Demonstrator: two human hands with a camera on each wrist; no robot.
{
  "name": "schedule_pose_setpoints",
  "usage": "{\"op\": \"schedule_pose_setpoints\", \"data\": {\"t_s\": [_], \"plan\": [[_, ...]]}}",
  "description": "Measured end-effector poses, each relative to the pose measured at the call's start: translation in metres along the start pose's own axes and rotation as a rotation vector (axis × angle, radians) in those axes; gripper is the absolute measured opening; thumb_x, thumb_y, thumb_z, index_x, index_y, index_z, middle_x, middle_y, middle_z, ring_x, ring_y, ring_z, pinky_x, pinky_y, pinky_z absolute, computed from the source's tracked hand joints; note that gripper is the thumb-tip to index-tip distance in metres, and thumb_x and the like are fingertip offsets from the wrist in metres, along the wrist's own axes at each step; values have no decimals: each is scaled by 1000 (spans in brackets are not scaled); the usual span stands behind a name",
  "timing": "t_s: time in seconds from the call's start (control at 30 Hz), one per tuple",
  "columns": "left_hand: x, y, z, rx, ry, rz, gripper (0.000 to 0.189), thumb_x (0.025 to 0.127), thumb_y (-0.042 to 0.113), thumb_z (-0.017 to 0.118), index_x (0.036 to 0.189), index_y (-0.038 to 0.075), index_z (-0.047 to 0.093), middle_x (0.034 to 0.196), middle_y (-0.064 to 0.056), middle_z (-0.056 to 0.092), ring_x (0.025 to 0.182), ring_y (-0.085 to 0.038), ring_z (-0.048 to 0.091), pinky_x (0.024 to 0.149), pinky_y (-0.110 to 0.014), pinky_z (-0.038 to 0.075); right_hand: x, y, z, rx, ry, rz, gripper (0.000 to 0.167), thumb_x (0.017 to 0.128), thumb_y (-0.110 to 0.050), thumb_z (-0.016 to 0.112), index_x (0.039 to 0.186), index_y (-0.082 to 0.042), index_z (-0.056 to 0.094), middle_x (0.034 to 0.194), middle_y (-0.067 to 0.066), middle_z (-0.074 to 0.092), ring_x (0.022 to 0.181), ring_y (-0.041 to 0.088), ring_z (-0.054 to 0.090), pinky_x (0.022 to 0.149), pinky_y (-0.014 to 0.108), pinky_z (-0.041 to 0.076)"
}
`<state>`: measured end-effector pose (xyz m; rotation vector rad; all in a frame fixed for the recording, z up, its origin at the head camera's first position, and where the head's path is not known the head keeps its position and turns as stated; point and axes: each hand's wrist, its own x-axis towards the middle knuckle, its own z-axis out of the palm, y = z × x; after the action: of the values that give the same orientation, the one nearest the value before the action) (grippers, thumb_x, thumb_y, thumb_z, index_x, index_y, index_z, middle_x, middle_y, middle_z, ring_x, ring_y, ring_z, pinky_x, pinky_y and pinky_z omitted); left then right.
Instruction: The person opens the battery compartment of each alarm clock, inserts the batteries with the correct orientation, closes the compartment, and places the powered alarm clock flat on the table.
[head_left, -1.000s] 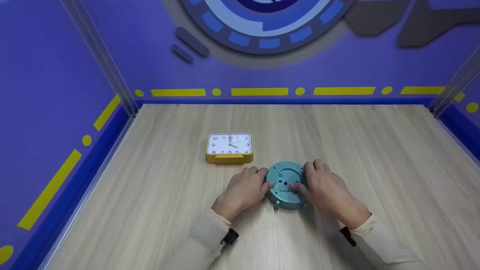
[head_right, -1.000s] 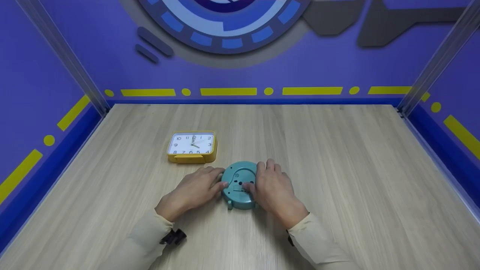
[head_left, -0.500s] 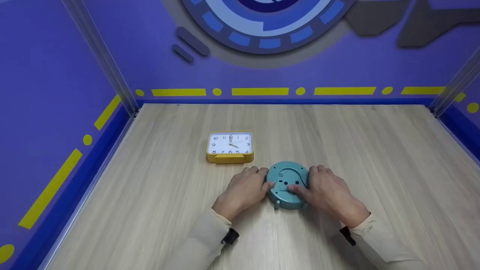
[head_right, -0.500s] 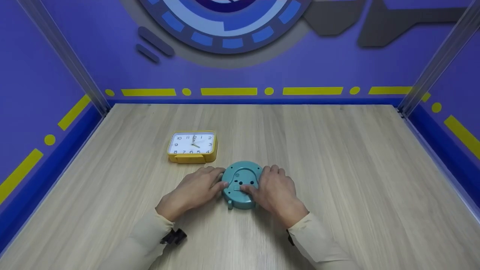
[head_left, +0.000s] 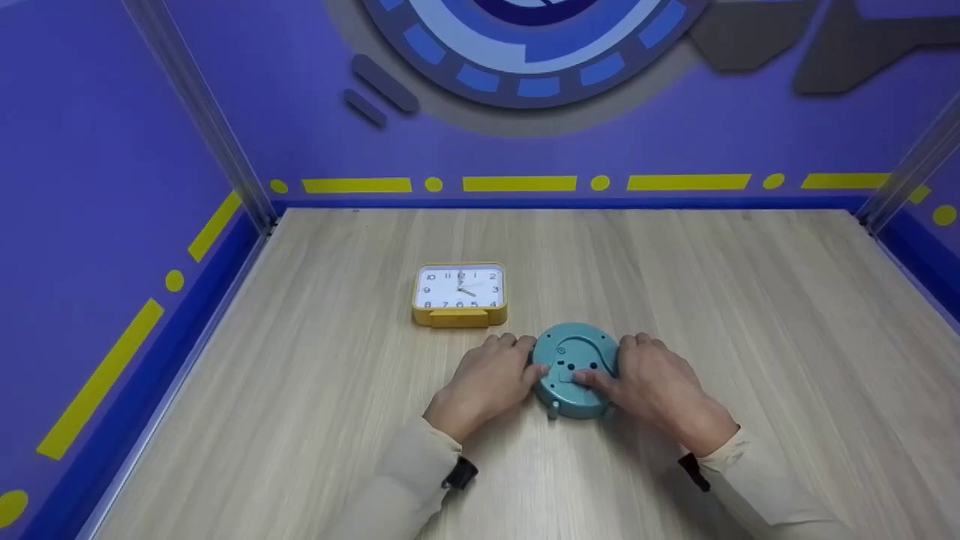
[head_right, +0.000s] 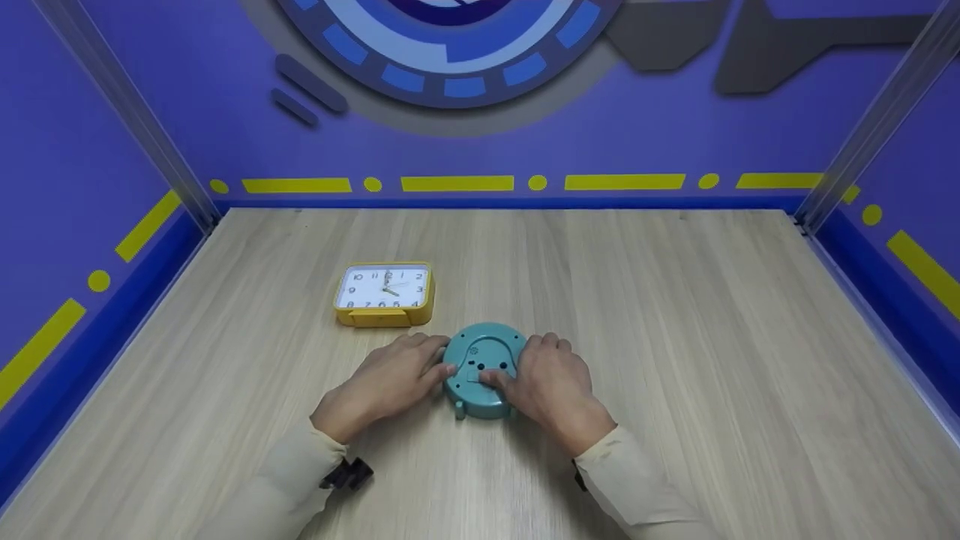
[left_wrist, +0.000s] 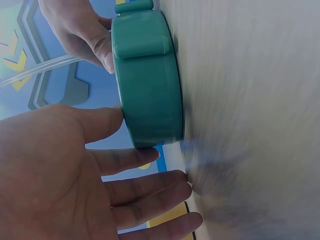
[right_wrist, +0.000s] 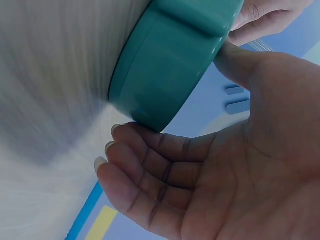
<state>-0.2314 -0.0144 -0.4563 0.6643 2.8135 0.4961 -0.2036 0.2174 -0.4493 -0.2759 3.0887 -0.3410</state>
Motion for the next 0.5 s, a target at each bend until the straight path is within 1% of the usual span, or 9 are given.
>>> {"op": "schedule_pose_setpoints", "data": {"t_s": [0.2,0.4,0.5], "plan": [[-1,0,0,-3,2,3,57,113,41,52,157,5,50,148,-15,58,134,-30,54,110,-46,46,0,-2,-1,10,-9,2,82,94,-60,74,110,19,61,92,22,60,78,29,59,74,52,57],[-1,0,0,-1,26,22,55,112,41,53,155,5,52,145,-15,60,132,-30,56,107,-47,48,0,-1,0,21,-6,-9,75,94,-59,75,102,15,60,84,17,56,74,28,55,67,48,54],[-1,0,0,-1,27,21,55,112,41,53,155,5,52,145,-15,60,132,-30,56,107,-46,48,1,0,0,26,-10,-4,75,94,-59,75,103,14,60,84,16,56,74,27,54,67,47,53]]}}
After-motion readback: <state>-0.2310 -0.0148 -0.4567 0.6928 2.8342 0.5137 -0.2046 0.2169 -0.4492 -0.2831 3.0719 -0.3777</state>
